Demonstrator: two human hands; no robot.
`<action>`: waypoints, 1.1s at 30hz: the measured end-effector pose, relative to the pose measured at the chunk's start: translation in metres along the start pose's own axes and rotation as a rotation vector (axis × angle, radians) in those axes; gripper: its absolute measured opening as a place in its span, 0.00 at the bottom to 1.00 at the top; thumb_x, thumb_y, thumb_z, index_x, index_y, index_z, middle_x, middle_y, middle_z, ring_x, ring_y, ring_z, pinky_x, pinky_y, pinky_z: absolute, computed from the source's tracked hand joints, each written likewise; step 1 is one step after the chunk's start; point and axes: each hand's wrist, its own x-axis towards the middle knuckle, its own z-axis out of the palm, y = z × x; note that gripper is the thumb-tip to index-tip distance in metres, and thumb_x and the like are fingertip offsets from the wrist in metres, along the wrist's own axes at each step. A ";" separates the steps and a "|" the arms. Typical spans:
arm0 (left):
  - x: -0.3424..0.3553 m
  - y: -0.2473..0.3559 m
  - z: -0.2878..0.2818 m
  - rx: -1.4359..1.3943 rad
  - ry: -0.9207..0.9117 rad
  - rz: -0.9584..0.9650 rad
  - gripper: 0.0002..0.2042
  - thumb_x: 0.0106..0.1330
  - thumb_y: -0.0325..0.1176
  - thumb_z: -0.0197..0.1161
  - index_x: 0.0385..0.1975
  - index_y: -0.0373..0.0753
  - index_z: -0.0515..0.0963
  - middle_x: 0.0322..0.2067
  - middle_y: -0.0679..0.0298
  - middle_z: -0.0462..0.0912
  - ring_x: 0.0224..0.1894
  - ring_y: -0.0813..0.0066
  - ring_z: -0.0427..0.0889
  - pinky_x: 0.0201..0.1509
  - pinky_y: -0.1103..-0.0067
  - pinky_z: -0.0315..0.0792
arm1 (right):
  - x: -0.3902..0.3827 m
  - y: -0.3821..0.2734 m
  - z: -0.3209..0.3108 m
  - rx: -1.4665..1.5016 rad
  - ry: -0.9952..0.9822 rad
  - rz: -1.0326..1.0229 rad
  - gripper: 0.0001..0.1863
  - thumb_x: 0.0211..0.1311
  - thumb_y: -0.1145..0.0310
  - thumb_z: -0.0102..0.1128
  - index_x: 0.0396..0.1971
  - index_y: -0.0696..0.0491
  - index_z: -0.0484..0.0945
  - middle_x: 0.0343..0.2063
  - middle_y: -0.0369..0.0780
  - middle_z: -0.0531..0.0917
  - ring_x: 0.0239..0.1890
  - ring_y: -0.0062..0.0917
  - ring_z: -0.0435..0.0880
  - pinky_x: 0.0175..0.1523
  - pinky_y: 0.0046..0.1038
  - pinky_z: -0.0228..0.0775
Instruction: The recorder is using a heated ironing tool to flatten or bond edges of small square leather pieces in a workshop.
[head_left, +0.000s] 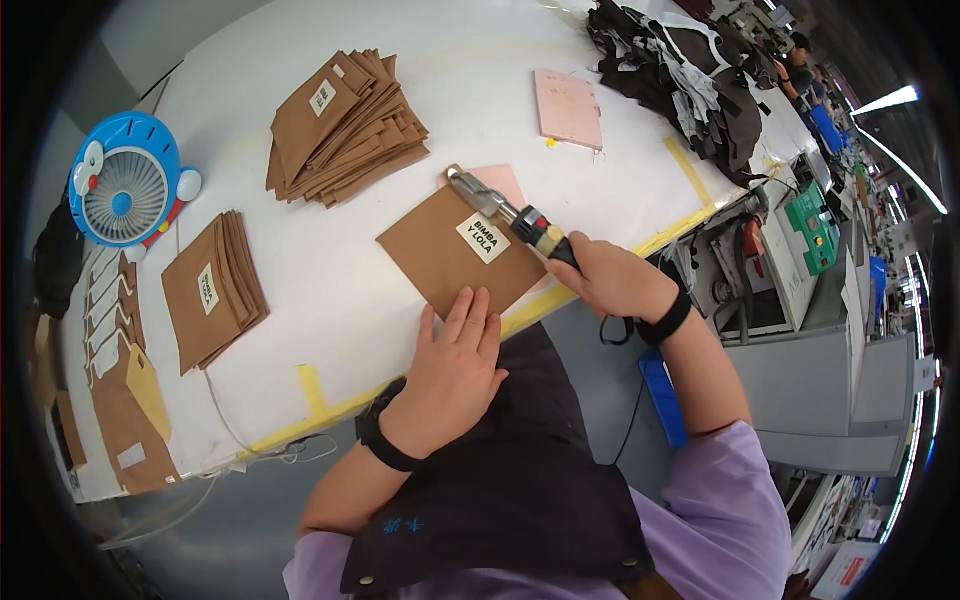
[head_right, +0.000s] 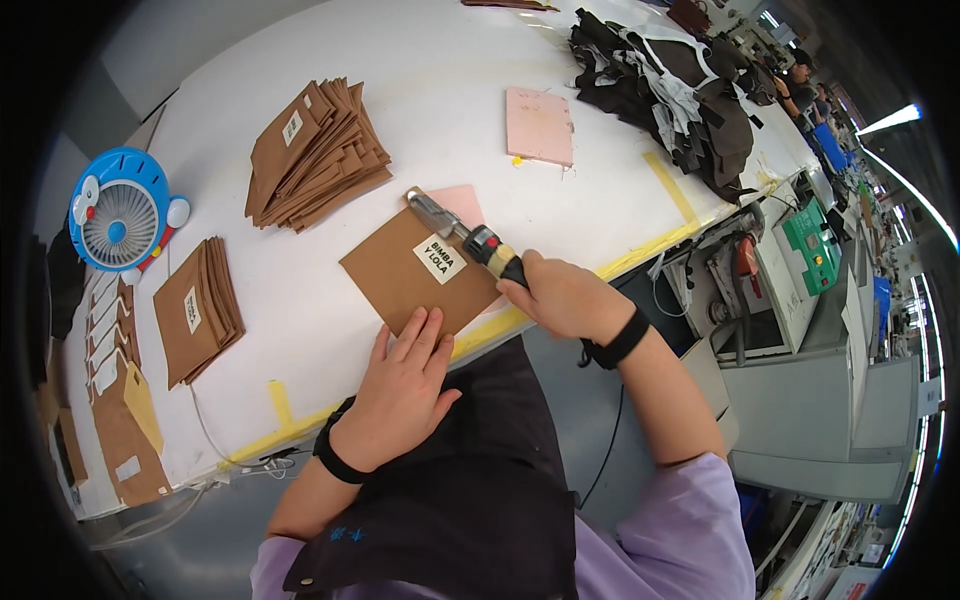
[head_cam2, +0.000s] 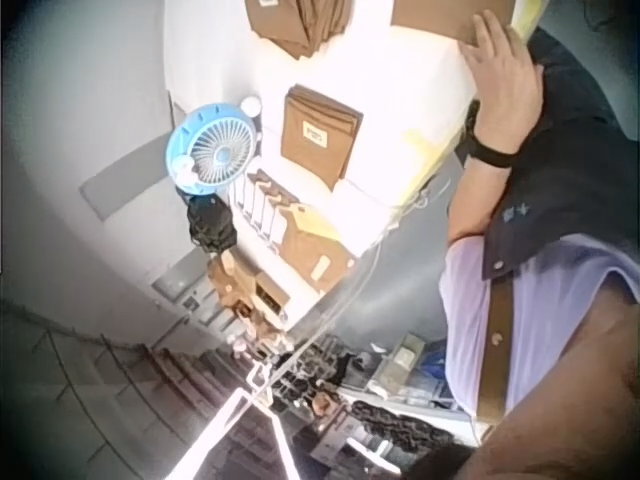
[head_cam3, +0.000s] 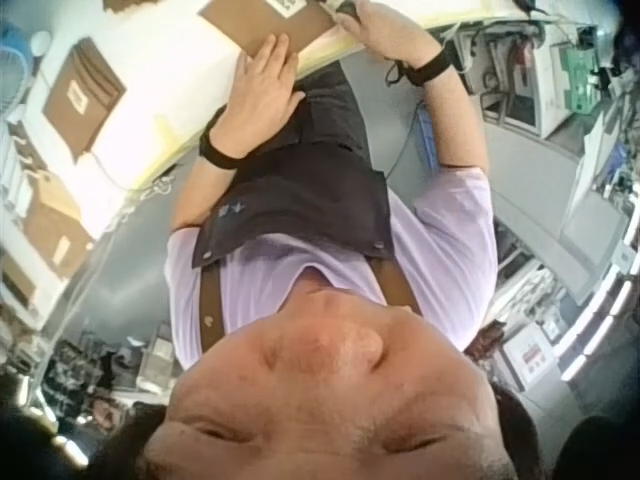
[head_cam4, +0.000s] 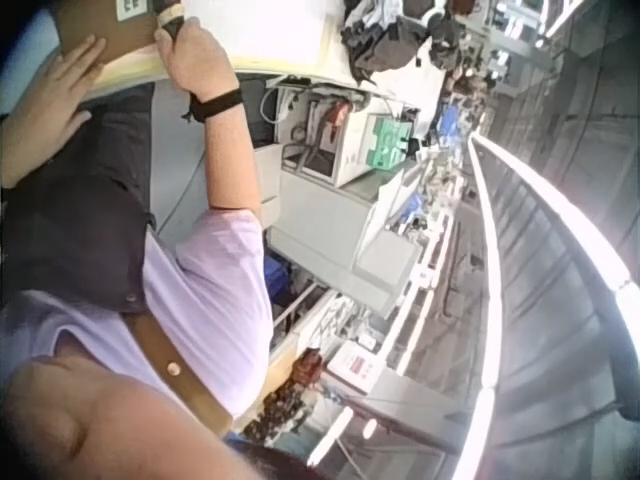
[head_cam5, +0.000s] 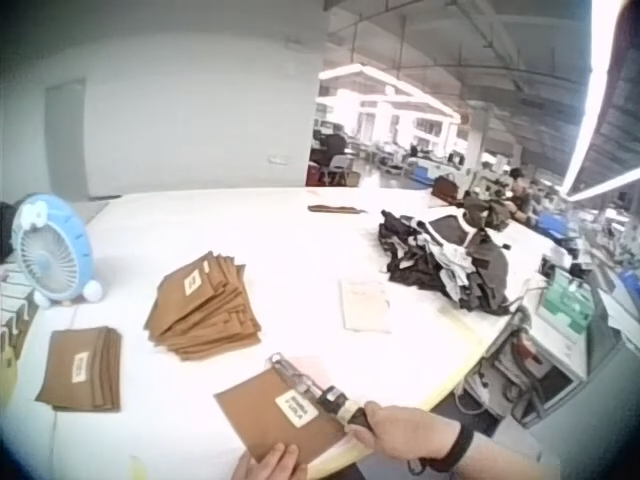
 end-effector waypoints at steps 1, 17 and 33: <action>0.001 -0.001 -0.002 0.001 -0.022 0.019 0.30 0.65 0.43 0.69 0.60 0.28 0.75 0.68 0.41 0.67 0.73 0.47 0.63 0.71 0.49 0.61 | 0.005 -0.003 -0.001 0.004 0.002 -0.001 0.25 0.78 0.52 0.50 0.41 0.64 0.67 0.17 0.47 0.79 0.14 0.33 0.82 0.26 0.34 0.75; 0.050 -0.028 -0.035 0.033 -0.253 0.207 0.26 0.62 0.38 0.71 0.55 0.27 0.75 0.47 0.54 0.78 0.50 0.57 0.78 0.51 0.67 0.75 | -0.122 0.026 0.027 -0.057 0.021 0.125 0.23 0.74 0.51 0.55 0.42 0.60 0.69 0.23 0.53 0.82 0.29 0.53 0.83 0.34 0.48 0.74; 0.099 -0.051 0.004 -0.020 -0.266 0.151 0.41 0.73 0.59 0.55 0.74 0.30 0.57 0.77 0.41 0.48 0.80 0.39 0.42 0.81 0.54 0.44 | 0.031 0.045 0.026 0.711 0.226 0.070 0.24 0.74 0.52 0.56 0.36 0.63 0.74 0.19 0.40 0.78 0.15 0.25 0.79 0.23 0.28 0.71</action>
